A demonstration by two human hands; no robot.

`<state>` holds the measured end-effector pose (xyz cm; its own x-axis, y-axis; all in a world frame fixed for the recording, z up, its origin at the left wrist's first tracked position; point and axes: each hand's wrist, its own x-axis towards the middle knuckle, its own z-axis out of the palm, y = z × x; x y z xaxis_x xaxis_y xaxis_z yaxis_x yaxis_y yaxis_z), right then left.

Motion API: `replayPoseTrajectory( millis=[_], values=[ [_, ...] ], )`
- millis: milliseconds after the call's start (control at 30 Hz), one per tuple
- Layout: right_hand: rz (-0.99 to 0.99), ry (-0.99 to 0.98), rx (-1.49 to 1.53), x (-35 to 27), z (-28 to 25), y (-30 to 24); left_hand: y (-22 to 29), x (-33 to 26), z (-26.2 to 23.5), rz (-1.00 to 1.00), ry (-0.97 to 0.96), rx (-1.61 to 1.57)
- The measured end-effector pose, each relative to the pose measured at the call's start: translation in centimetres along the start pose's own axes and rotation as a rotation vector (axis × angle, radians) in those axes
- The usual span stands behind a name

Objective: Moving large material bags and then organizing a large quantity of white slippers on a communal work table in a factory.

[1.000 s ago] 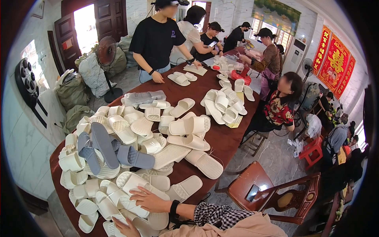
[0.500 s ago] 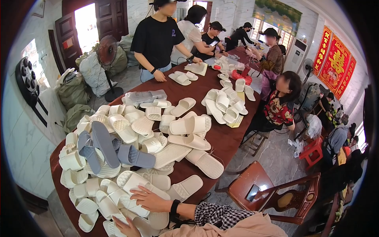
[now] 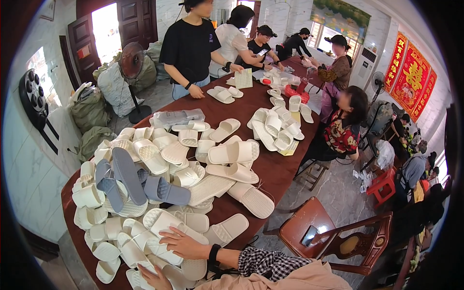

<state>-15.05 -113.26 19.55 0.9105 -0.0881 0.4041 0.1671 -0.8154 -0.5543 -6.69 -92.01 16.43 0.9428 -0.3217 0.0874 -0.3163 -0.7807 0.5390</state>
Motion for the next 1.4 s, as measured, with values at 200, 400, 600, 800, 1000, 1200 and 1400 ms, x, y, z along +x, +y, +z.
replayPoseTrajectory(
  millis=[200, 400, 600, 800, 1000, 1200, 1400],
  values=[
    [0.005, -0.008, 0.003, 0.0, 0.0, 0.1, 0.2, 0.0, -0.1, -0.001, 0.0, 0.008],
    [0.0, 0.001, 0.013, -0.1, 0.3, 0.3, -0.4, 0.1, 0.3, 0.008, 0.002, -0.009],
    [0.004, -0.007, -0.006, -0.1, 0.2, 0.1, 0.1, 0.1, 0.0, -0.002, 0.006, -0.034],
    [0.002, -0.005, -0.006, 0.0, 0.0, 0.0, -0.6, 0.2, 0.6, 0.013, 0.025, 0.012],
    [-0.003, 0.004, -0.003, -0.1, 0.0, 0.0, -0.6, 0.1, 0.6, 0.024, 0.025, 0.021],
    [-0.004, -0.002, 0.002, 0.0, 0.1, 0.1, -0.9, 0.2, 0.8, 0.032, 0.031, 0.029],
    [-0.02, 0.022, -0.003, -0.1, 0.4, 0.2, -0.5, 0.1, 0.5, 0.019, 0.035, 0.005]
  ],
)
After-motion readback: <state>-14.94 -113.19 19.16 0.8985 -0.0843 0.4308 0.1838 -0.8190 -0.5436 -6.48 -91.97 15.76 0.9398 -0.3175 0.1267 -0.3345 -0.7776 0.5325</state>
